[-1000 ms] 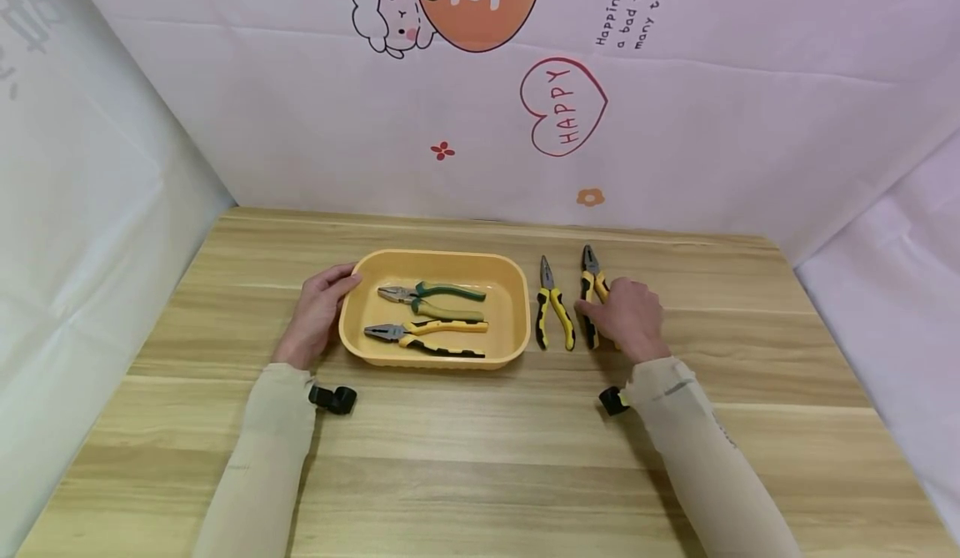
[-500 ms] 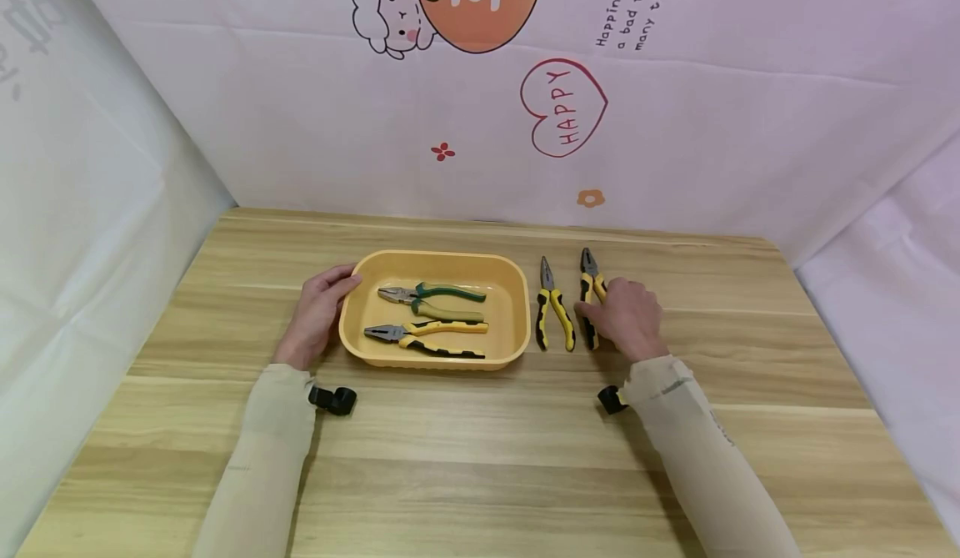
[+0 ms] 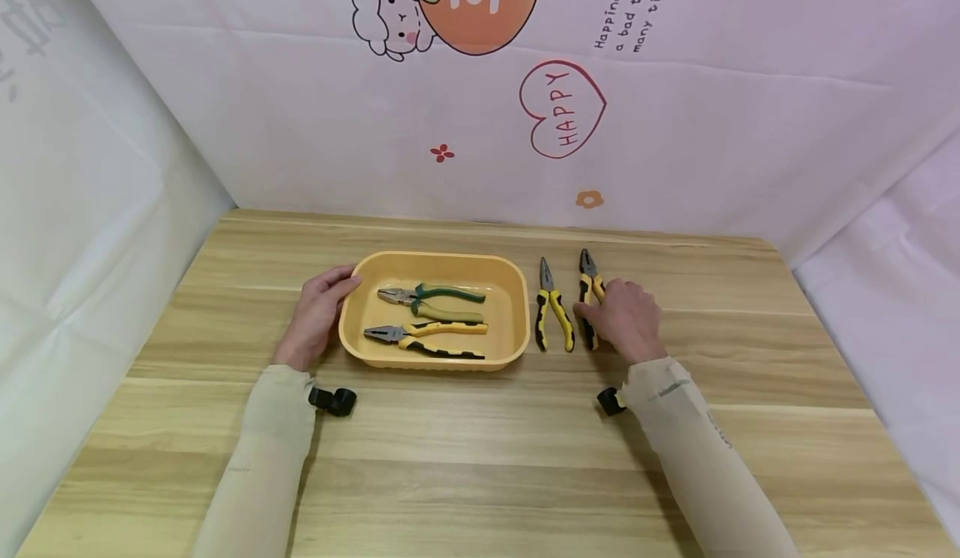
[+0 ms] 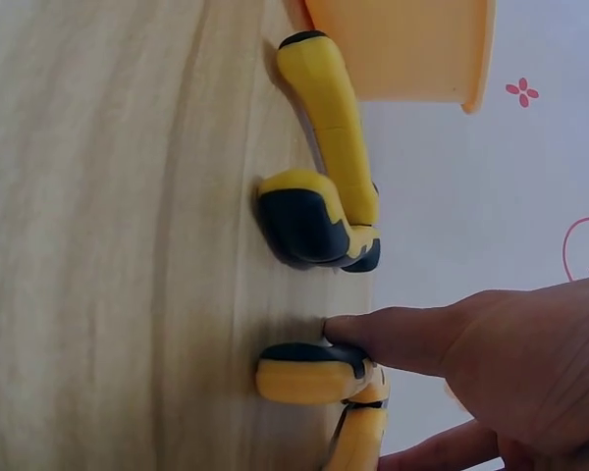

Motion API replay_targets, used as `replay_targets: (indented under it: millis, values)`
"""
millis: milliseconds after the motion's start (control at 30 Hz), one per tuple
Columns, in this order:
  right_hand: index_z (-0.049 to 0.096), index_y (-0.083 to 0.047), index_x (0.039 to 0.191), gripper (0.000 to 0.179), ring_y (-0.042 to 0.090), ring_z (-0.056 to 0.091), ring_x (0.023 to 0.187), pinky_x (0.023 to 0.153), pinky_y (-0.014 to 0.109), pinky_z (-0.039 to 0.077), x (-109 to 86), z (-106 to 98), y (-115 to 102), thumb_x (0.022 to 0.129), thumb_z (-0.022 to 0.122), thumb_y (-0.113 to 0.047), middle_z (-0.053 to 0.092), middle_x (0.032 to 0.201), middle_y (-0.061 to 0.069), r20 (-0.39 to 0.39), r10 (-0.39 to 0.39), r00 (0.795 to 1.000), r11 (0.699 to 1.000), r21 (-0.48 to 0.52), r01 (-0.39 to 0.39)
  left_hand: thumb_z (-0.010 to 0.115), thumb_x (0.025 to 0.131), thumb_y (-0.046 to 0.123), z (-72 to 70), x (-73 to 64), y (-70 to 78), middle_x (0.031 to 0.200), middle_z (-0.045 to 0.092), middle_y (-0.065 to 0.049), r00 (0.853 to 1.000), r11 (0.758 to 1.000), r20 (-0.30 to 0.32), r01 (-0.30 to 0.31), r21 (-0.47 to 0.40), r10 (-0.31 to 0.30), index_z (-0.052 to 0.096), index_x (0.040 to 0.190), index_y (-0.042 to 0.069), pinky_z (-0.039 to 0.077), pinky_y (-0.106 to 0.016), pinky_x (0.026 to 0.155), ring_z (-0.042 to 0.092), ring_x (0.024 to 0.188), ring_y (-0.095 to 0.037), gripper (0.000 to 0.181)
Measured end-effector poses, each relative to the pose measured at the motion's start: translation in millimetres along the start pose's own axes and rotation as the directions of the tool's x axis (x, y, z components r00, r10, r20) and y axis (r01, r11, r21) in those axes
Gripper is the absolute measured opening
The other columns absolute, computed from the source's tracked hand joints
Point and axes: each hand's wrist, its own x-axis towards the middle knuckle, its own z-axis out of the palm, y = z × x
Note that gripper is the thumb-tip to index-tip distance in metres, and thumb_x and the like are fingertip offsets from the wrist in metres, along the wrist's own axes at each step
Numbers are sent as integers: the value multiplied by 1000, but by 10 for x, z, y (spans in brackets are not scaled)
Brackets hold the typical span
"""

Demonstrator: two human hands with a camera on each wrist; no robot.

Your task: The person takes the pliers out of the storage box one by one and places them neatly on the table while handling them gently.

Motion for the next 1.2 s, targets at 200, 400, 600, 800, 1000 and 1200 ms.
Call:
replay_targets:
  millis: [200, 400, 600, 800, 1000, 1200]
  values:
    - [40, -13, 60, 59, 16, 37, 49, 41, 26, 31, 1, 8, 23, 93, 69, -52, 37, 63, 4, -8, 5, 1000, 1000, -27, -6, 56, 106, 15, -2, 3, -2, 119, 63, -2, 1000, 1000, 2, -5, -6, 5, 46, 144, -13, 56, -22, 90, 66, 106, -11, 48]
    - [45, -9, 65, 57, 21, 42, 55, 43, 31, 35, -8, 22, 35, 93, 67, -54, 46, 70, 11, -24, -5, 1000, 999, -33, 4, 56, 106, 15, -11, 11, -2, 117, 63, 1, 1000, 1000, -3, -13, 4, 13, 46, 143, -13, 56, -21, 89, 66, 104, -10, 48]
    - [46, -9, 64, 58, 23, 44, 56, 43, 33, 37, -10, 34, 48, 92, 66, -56, 49, 71, 13, -39, -5, 999, 998, -55, 3, 56, 106, 16, -5, 6, 9, 125, 61, -6, 1000, 1000, -3, 2, 19, -1, 46, 145, -11, 55, -21, 91, 65, 107, -10, 48]
    - [44, -10, 61, 61, 20, 42, 52, 42, 31, 35, -17, 20, 58, 91, 67, -59, 44, 64, 8, -32, -3, 999, 999, -39, 2, 55, 106, 17, -5, 6, 7, 130, 58, -12, 1000, 999, -2, 6, 32, -6, 47, 144, -11, 55, -22, 91, 65, 108, -11, 48]
    - [44, -12, 57, 65, 17, 39, 50, 42, 29, 33, -23, -3, 65, 90, 66, -63, 39, 60, 3, -15, -8, 1000, 999, -32, 8, 56, 106, 16, 0, 12, 0, 130, 58, -13, 1000, 1000, -7, 6, 22, -5, 47, 144, -12, 55, -22, 92, 64, 108, -12, 48]
    - [44, -12, 57, 65, 15, 35, 49, 41, 26, 29, -50, -51, 58, 91, 66, -62, 36, 59, 2, -30, -13, 999, 1000, -18, 13, 56, 106, 15, 5, 11, 4, 127, 59, -10, 1000, 1000, -13, 6, 21, -6, 47, 144, -12, 55, -22, 91, 65, 106, -11, 47]
